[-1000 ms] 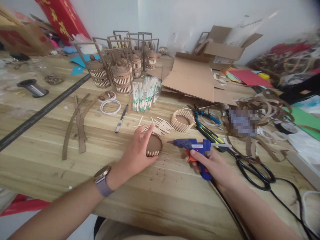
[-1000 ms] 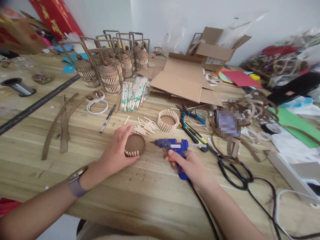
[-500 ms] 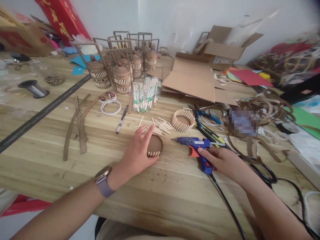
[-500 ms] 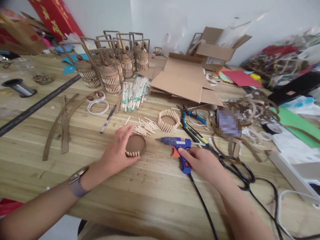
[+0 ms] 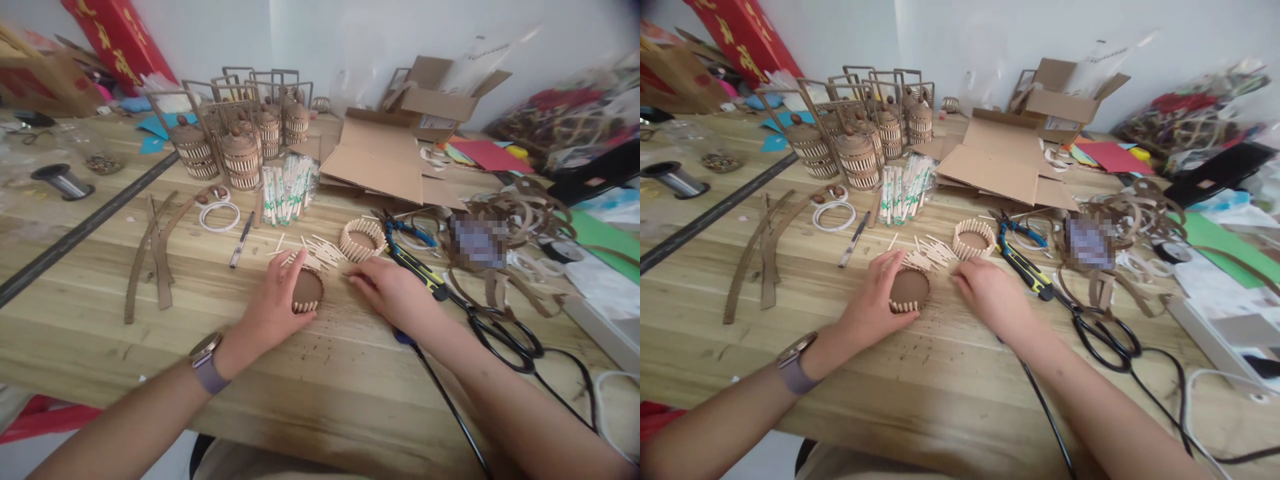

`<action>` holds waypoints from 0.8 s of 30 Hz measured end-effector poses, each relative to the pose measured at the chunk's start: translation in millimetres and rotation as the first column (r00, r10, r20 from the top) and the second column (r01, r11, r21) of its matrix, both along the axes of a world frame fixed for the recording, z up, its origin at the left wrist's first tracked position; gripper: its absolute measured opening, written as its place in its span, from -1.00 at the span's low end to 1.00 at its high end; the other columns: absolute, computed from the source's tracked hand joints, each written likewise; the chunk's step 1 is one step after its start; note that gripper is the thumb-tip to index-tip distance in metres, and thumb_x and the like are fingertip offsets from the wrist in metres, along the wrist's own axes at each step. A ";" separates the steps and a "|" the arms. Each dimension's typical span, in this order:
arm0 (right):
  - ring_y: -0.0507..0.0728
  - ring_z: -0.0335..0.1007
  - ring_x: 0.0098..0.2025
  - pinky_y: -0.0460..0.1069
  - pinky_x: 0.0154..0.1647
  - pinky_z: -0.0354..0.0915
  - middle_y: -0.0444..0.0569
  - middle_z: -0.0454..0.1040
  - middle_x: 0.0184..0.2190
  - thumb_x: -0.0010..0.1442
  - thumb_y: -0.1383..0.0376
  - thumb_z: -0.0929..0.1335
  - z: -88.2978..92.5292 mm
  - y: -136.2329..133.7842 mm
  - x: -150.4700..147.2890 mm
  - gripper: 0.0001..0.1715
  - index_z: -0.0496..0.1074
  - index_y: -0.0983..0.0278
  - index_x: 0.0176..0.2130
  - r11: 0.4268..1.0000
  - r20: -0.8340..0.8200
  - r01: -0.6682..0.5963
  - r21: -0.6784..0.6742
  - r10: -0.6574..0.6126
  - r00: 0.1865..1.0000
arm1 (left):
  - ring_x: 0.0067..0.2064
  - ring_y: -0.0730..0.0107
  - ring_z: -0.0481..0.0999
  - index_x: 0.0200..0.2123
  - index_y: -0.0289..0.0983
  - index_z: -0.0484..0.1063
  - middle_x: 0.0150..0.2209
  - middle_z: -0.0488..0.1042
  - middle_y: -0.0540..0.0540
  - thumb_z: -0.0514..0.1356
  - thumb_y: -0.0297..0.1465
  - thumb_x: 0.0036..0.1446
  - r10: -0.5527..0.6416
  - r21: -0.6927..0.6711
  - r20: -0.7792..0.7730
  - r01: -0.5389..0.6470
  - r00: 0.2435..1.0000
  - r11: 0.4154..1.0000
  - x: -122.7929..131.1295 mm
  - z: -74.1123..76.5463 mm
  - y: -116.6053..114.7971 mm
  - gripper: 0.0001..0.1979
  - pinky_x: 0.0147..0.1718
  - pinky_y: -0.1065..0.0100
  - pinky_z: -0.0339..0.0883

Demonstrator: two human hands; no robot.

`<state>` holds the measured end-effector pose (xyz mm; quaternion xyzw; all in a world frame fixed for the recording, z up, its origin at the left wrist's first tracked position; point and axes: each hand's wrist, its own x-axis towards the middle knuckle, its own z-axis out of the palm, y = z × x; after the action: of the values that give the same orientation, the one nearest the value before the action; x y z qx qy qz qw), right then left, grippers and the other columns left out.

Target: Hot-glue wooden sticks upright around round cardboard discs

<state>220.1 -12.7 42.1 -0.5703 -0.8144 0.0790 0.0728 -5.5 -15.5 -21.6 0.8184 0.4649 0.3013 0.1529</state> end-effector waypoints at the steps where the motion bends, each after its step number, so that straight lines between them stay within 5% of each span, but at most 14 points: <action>1: 0.18 0.50 -0.13 -0.02 -0.14 0.32 0.06 0.58 -0.20 0.32 0.34 0.26 1.4 6.6 -8.4 -0.76 0.53 0.28 -0.18 1.000 0.047 -0.020 -0.010 0.020 0.999 | 0.32 -0.18 0.11 0.36 -0.10 -0.21 0.26 0.03 -0.30 0.41 -0.43 -0.13 0.005 -0.007 0.002 -0.005 1.000 1.000 0.1 -0.2 0.0 0.11 0.19 -0.17 0.22; 12: 0.25 0.55 -0.13 -0.01 -0.18 0.37 0.29 0.56 -0.19 0.18 0.62 0.25 -6.9 53.7 -59.9 -0.69 0.52 0.47 -0.17 0.995 0.298 -0.076 -0.069 0.093 0.950 | 0.31 -0.24 0.13 0.36 -0.09 -0.24 0.26 0.04 -0.32 0.40 -0.41 -0.14 0.006 0.003 -0.026 -0.006 1.000 1.000 -0.5 -0.8 0.8 0.13 0.18 -0.22 0.21; 24: 0.24 0.49 -0.18 -0.01 -0.25 0.30 0.27 0.54 -0.22 0.24 0.49 0.26 -8.6 50.0 -53.2 -0.79 0.47 0.44 -0.20 0.997 0.192 -0.069 -0.027 0.073 0.979 | 0.30 -0.21 0.15 0.36 -0.09 -0.20 0.27 0.04 -0.32 0.40 -0.41 -0.15 0.005 -0.018 0.000 -0.005 1.000 1.000 -1.0 -0.8 1.0 0.11 0.14 -0.19 0.28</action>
<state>166.9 37.3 33.4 -0.5466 -0.8366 0.0340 -0.0150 -6.6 -14.5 -22.4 0.8157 0.4696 0.2976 0.1594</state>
